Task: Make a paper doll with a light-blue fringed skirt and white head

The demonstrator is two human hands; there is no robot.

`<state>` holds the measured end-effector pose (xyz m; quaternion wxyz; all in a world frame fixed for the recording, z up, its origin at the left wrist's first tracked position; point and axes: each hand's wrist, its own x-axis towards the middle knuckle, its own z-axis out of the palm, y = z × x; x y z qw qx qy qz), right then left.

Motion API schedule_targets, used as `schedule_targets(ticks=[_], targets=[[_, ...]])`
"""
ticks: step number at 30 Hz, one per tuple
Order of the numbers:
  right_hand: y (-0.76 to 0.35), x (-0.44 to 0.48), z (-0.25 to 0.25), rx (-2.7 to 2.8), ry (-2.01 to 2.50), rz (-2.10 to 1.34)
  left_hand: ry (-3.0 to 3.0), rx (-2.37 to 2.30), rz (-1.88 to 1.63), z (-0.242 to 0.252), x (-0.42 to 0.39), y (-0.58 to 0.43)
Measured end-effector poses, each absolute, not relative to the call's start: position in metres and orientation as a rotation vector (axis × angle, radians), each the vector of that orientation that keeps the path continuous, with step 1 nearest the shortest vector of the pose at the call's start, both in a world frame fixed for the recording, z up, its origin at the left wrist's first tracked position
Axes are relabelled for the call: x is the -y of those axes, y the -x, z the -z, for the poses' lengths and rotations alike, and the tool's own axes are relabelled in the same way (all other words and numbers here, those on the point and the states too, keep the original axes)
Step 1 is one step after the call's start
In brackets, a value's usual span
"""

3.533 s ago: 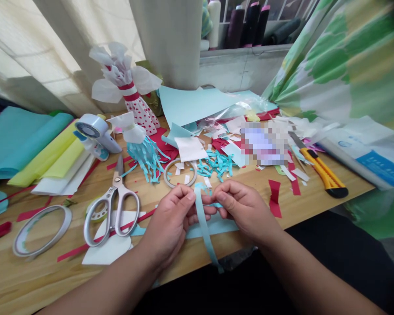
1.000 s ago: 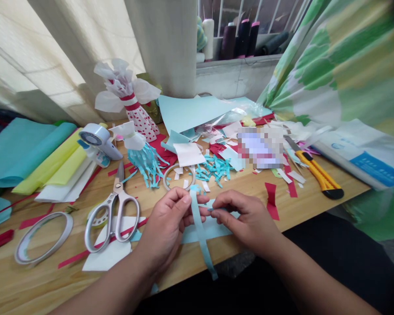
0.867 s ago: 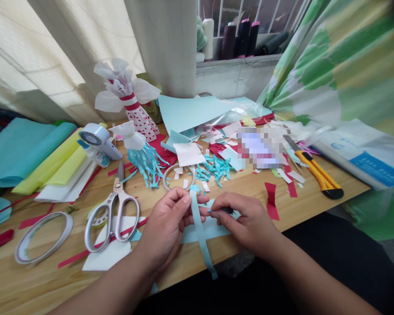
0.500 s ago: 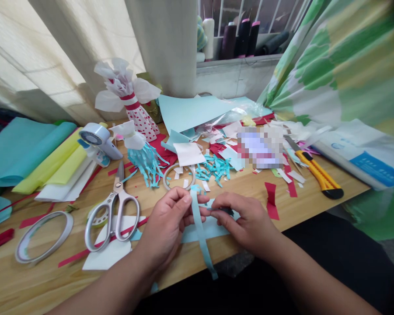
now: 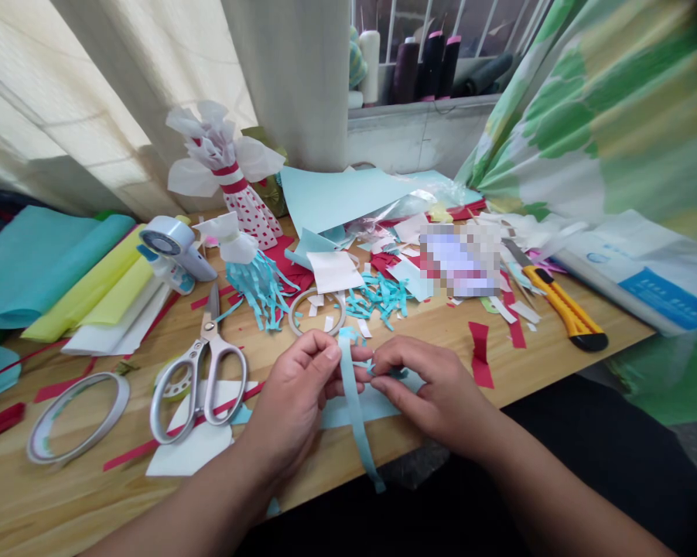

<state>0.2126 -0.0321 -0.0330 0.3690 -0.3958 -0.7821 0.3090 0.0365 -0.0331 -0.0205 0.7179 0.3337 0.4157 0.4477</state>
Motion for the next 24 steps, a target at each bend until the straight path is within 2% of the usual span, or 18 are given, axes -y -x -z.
schedule_targets(ticks=[6, 24], targets=[[-0.2132, 0.0291, 0.0307, 1.910, 1.000, -0.762, -0.857, -0.908, -0.976, 0.0281, 0.0343, -0.0327], [-0.2093, 0.0289, 0.0301, 1.547, 1.215, -1.013, -0.986, -0.919, -0.955, 0.0309, 0.0368, -0.0301]])
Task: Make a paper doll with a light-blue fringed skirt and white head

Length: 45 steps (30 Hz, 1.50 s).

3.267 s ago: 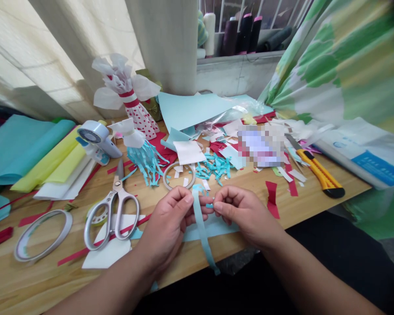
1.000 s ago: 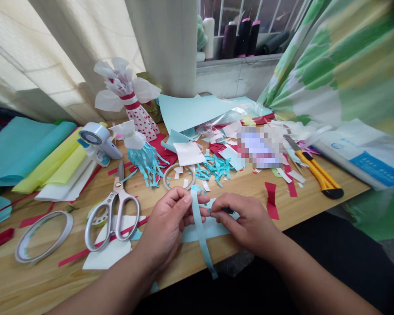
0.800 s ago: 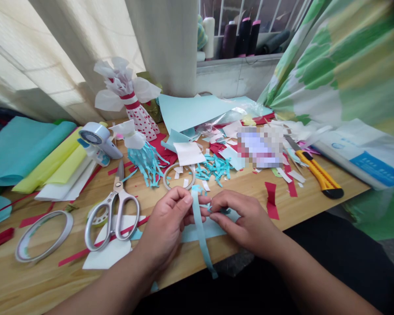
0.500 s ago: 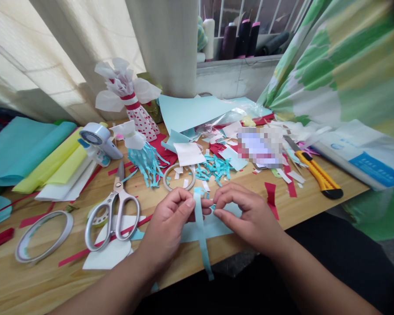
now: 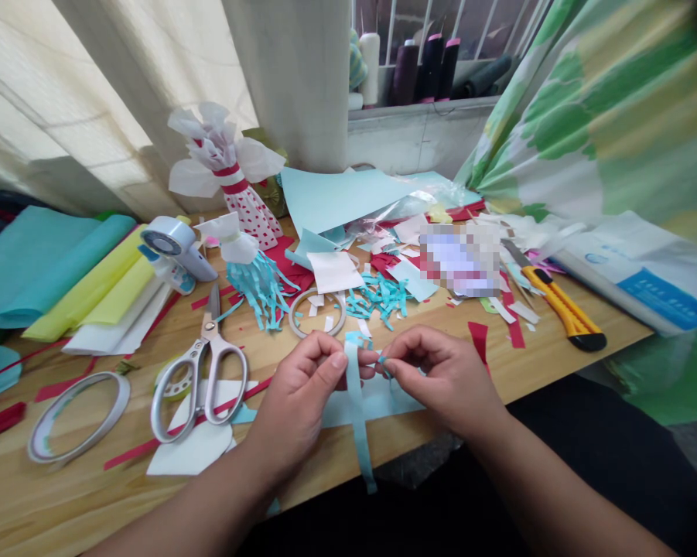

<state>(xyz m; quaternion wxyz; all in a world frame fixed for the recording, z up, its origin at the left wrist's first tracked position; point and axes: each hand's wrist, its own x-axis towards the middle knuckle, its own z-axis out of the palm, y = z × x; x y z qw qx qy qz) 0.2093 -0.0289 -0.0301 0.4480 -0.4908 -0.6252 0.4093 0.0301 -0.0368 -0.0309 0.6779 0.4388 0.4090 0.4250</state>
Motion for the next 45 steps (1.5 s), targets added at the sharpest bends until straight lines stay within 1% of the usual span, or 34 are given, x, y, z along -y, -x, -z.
schedule_targets(ticks=[7, 12, 18, 21, 23, 28, 34, 45], targets=[[-0.211, 0.027, 0.035, 1.413, 1.135, -1.264, -1.027, -0.933, -0.950, 0.029, 0.034, -0.031], [-0.211, 0.026, 0.038, 1.403, 1.095, -1.352, -1.046, -0.958, -0.937, 0.028, 0.034, -0.031], [-0.210, 0.030, 0.031, 1.496, 1.077, -1.148, -1.052, -0.993, -0.945, 0.024, 0.033, -0.033], [-0.211, 0.033, 0.026, 1.514, 1.037, -1.142, -1.129, -1.051, -0.921, 0.022, 0.034, -0.033], [-0.210, 0.034, 0.024, 1.525, 1.047, -1.126, -1.231, -1.123, -0.912, 0.022, 0.036, -0.034], [-0.207, 0.037, 0.020, 1.729, 1.118, -0.884, -1.614, -1.304, -0.922, 0.023, 0.040, -0.033], [-0.204, 0.036, 0.013, 1.888, 1.132, -0.722, -1.841, -1.334, -1.004, 0.020, 0.040, -0.034], [-0.203, 0.036, 0.015, 1.935, 1.122, -0.671, -2.058, -1.303, -1.043, 0.022, 0.042, -0.033]])
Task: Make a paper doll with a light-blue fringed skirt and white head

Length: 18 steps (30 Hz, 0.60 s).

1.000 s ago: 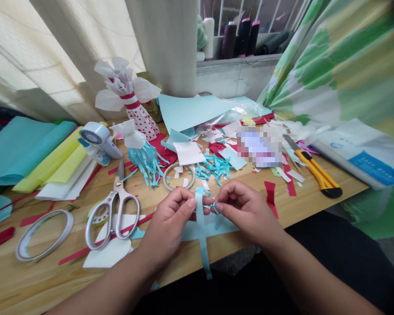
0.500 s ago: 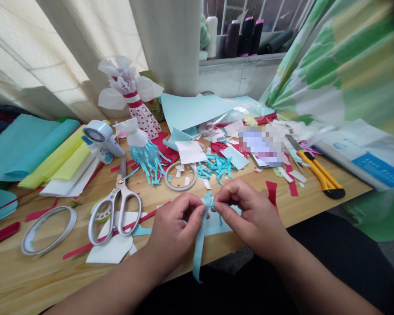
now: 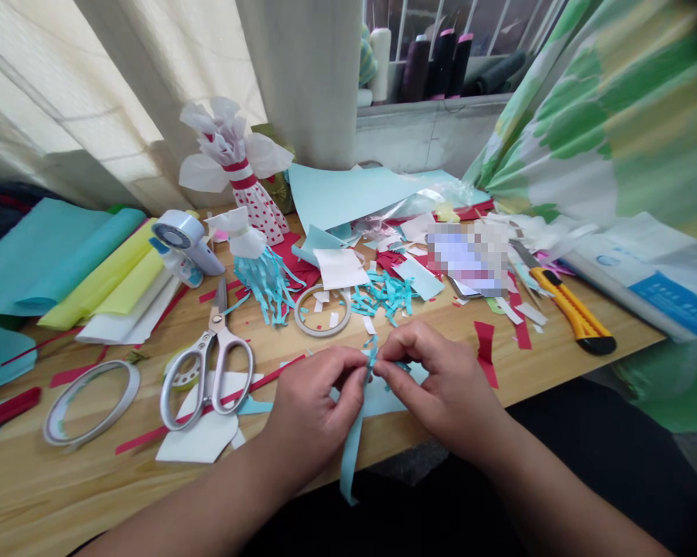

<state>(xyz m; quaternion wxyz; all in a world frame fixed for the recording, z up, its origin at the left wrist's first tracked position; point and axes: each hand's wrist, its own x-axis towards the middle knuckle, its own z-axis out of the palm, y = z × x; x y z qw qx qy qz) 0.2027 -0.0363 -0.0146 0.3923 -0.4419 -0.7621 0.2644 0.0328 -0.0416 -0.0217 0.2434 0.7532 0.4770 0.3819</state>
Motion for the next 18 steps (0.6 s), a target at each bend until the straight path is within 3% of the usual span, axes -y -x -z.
schedule_targets(ticks=[18], targets=[[-0.2017, 0.0373, 0.0156, 1.979, 1.129, -0.570, -2.132, -1.227, -1.047, 0.0197, 0.0411, -0.0323]])
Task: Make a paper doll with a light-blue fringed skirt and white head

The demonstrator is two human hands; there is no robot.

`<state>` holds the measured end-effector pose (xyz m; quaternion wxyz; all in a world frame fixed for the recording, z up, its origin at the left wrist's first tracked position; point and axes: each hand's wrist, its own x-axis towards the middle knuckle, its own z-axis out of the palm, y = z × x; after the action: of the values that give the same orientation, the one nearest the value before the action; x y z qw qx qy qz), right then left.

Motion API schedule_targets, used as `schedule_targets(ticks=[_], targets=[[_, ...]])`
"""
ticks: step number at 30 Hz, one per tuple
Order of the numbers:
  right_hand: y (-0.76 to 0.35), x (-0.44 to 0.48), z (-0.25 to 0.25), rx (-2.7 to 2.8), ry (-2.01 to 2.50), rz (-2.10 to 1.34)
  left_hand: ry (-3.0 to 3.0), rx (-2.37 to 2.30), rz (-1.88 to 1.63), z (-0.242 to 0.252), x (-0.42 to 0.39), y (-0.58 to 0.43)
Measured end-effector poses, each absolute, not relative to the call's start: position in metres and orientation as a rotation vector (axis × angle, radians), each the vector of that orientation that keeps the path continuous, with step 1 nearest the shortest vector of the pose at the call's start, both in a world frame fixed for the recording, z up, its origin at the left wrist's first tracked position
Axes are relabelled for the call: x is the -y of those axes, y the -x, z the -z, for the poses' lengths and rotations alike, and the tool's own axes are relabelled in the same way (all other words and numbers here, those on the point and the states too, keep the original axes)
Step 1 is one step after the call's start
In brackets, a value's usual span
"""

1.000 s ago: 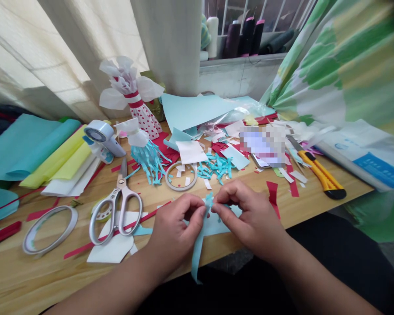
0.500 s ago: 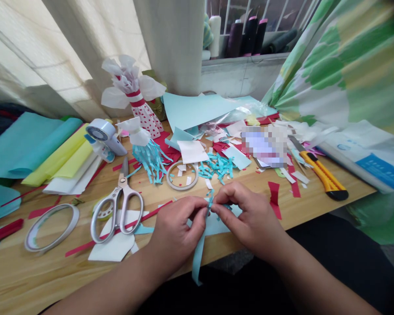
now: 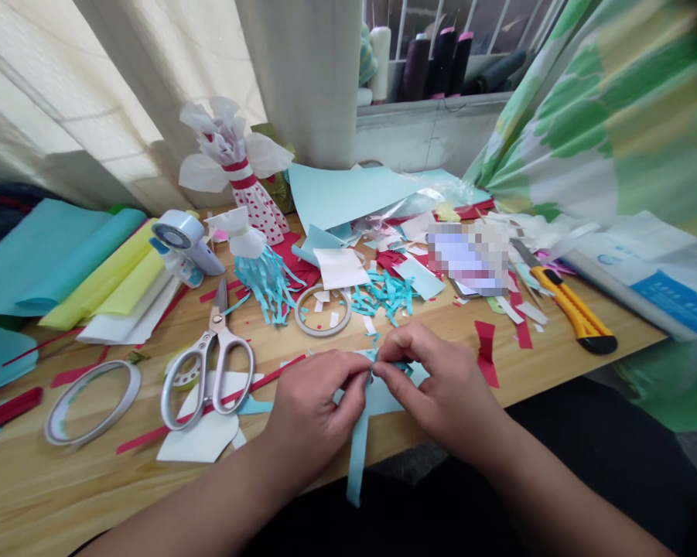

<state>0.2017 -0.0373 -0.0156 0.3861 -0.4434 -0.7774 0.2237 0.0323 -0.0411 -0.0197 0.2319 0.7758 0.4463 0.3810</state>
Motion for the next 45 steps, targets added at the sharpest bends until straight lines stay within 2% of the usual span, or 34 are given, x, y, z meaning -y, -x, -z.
schedule_targets(ticks=[4, 13, 20, 29, 39, 45], targets=[[-0.203, 0.037, 0.015, 1.974, 1.169, -0.549, -2.053, -1.251, -1.007, 0.019, 0.043, -0.030], [-0.205, 0.035, 0.014, 1.880, 1.187, -0.718, -1.234, -0.962, -0.899, 0.019, 0.041, -0.029], [-0.202, 0.035, 0.017, 1.886, 1.208, -0.733, -0.959, -0.978, -0.820, 0.023, 0.037, -0.033], [-0.207, 0.032, 0.019, 1.823, 1.195, -0.925, -1.078, -1.109, -0.844, 0.019, 0.036, -0.032], [-0.233, 0.019, 0.018, 1.975, 1.227, -0.724, -1.183, -1.181, -0.862, 0.019, 0.036, -0.029], [-0.223, 0.022, 0.016, 1.865, 1.040, -1.068, -1.331, -1.225, -0.832, 0.017, 0.037, -0.029]])
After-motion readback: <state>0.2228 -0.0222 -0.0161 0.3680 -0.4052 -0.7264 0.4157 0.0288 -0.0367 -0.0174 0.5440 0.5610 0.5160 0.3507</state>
